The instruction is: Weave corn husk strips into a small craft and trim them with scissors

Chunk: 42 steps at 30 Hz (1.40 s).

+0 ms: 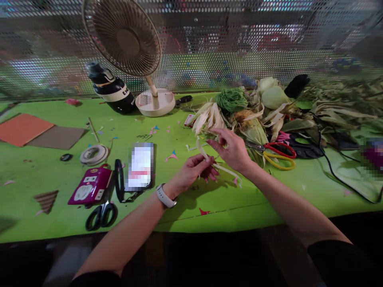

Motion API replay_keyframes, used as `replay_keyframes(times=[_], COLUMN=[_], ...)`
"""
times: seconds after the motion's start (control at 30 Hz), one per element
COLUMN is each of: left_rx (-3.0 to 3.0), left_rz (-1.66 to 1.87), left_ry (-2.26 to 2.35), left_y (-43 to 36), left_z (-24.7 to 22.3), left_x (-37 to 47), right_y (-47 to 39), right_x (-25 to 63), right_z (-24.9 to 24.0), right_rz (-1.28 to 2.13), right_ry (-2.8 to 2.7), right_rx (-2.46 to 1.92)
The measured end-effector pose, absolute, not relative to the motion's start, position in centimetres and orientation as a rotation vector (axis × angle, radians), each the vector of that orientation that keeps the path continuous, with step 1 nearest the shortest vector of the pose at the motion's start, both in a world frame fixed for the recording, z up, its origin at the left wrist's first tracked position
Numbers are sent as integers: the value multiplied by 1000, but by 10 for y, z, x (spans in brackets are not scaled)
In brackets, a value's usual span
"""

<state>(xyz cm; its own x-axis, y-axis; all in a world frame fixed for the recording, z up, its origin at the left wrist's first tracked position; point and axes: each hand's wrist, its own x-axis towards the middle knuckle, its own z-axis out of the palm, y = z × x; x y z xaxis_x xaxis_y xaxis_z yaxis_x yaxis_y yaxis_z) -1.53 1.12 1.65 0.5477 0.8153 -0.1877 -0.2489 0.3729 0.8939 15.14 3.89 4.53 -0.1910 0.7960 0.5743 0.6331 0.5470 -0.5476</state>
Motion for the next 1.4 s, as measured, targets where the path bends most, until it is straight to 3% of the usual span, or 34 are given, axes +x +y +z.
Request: replay_keyframes(times=[0.13,0.4,0.63,0.8,1.03,1.4], left_rx=[911,955,1156,1252,1224,1020], left_rz=[921,1016,857,786,656,1033], left_ry=[809,844,816,772,711,878], left_y=[20,23,19,12,10,17], left_z=[13,11,12,8,20,20], left_x=[-18,-20,-17,-13,-12,-14], right_y=[36,31,37,36,33,22], right_x=[155,147,153,146,139,146], right_z=[53,44,49,44,48,51], right_rz=[27,542,301,564,620,-95], right_ry=[-1949,-2169,-2055,-2085,-2087,-2045], right_rx=[-1160,-1206,-1068,-861,-846,-1304])
